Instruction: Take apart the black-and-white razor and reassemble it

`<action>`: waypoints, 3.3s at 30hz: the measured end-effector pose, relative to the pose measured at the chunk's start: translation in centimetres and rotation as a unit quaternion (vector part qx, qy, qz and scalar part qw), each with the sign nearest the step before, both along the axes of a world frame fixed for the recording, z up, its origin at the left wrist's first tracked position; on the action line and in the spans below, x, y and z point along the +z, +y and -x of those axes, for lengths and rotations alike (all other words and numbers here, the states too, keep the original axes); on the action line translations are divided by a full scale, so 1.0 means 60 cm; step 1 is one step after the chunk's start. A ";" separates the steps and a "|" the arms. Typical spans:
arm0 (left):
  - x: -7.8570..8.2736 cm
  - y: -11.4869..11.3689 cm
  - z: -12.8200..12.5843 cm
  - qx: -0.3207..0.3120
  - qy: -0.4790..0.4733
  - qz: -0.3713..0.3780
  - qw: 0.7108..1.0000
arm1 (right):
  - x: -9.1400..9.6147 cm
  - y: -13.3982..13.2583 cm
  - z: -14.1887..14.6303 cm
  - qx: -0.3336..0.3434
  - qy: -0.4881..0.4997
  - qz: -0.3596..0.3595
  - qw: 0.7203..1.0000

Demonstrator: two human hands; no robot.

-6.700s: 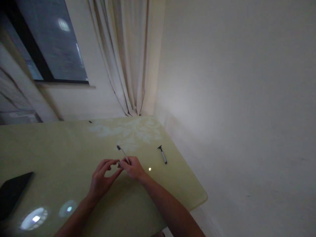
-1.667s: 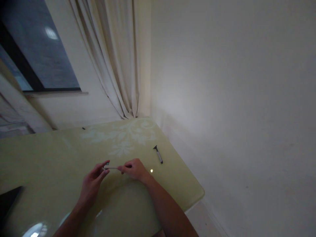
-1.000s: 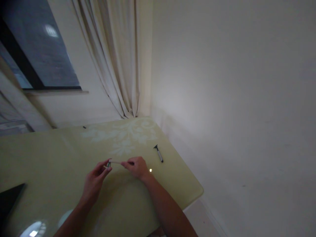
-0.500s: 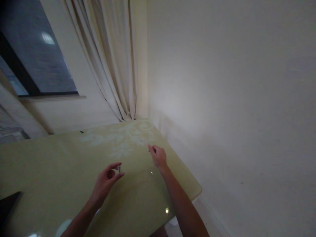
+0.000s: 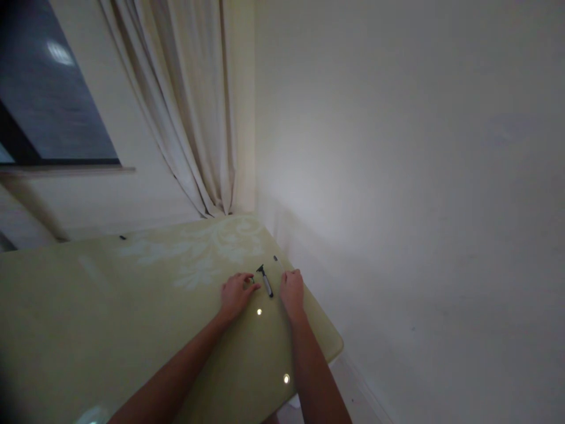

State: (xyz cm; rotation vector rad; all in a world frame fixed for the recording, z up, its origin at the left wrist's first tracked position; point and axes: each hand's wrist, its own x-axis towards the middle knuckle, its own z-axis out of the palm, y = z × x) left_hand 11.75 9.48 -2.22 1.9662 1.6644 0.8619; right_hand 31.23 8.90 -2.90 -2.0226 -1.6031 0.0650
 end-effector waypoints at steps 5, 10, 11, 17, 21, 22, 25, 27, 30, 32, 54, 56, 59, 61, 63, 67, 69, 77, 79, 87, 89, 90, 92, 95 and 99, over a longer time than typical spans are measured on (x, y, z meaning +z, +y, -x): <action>-0.006 -0.004 -0.003 0.027 0.111 0.015 0.993 | -0.002 0.000 0.003 0.005 0.005 0.016 1.000; -0.004 -0.009 0.002 0.023 0.135 0.018 0.990 | 0.005 -0.004 0.009 0.003 0.028 0.026 0.999; -0.004 -0.010 0.005 0.022 0.132 0.018 0.991 | 0.006 -0.005 0.010 -0.001 0.034 0.020 0.999; -0.005 -0.010 0.017 0.001 0.099 0.019 0.995 | 0.017 -0.017 0.031 -0.013 0.010 -0.069 0.997; -0.003 -0.007 0.012 0.002 0.085 0.010 0.996 | 0.020 -0.022 0.055 0.023 -0.039 -0.068 0.997; -0.002 -0.006 0.012 -0.002 0.074 0.009 0.997 | 0.020 -0.022 0.059 0.026 -0.048 -0.064 0.996; -0.002 -0.002 0.035 -0.037 0.009 0.012 0.999 | 0.019 -0.024 0.065 0.030 -0.073 -0.052 0.996; -0.005 -0.002 0.077 -0.055 -0.029 0.003 0.998 | 0.019 -0.025 0.066 0.037 -0.089 -0.038 0.995; -0.014 -0.009 0.180 -0.019 -0.012 -0.032 0.999 | 0.021 -0.026 0.065 0.045 -0.105 -0.007 0.993; -0.019 -0.023 0.262 0.025 0.025 -0.039 0.999 | 0.024 -0.025 0.065 0.054 -0.110 0.007 0.992; -0.028 -0.098 0.441 0.112 0.113 -0.008 0.987 | 0.026 -0.035 0.438 0.198 0.040 0.081 0.976; -0.029 -0.097 0.442 0.106 0.111 -0.006 0.988 | 0.030 -0.028 0.409 0.204 0.029 0.078 0.976; -0.029 -0.094 0.443 0.101 0.111 0.003 0.989 | 0.043 -0.011 0.321 0.164 0.012 0.050 0.985; -0.029 -0.092 0.444 0.103 0.111 0.008 0.988 | 0.055 0.000 0.241 0.115 -0.027 0.018 0.993; -0.029 -0.090 0.445 0.104 0.111 0.011 0.988 | 0.063 0.006 0.160 0.057 -0.082 -0.012 0.995; -0.032 -0.085 0.449 0.107 0.113 0.006 0.988 | 0.061 0.009 0.049 -0.022 -0.116 0.039 0.992; -0.034 -0.085 0.451 0.109 0.108 -0.003 0.988 | 0.053 0.012 0.036 -0.014 -0.095 0.074 0.993; -0.029 -0.097 0.443 0.134 0.126 -0.009 0.983 | 0.033 0.008 0.250 0.229 0.029 0.026 0.973; -0.025 -0.102 0.439 0.139 0.135 -0.021 0.981 | 0.031 0.000 0.311 0.256 0.028 0.025 0.966; 0.009 -0.133 0.333 0.135 0.172 -0.047 0.975 | 0.035 -0.017 0.352 0.260 0.052 0.043 0.963; 0.011 -0.135 0.301 0.121 0.215 -0.006 0.969 | 0.034 -0.021 0.323 0.269 0.085 0.026 0.959; 0.011 -0.134 0.291 0.112 0.237 0.003 0.965 | 0.033 -0.022 0.307 0.275 0.106 0.019 0.955; 0.009 -0.131 0.281 0.104 0.260 0.012 0.960 | 0.027 -0.026 0.278 0.278 0.159 0.012 0.947; 0.009 -0.131 0.281 0.115 0.236 0.016 0.965 | 0.020 -0.032 0.257 0.275 0.251 0.011 0.928; 0.014 -0.153 0.262 0.073 0.160 -0.076 0.981 | 0.021 -0.045 0.276 0.324 0.388 0.034 0.862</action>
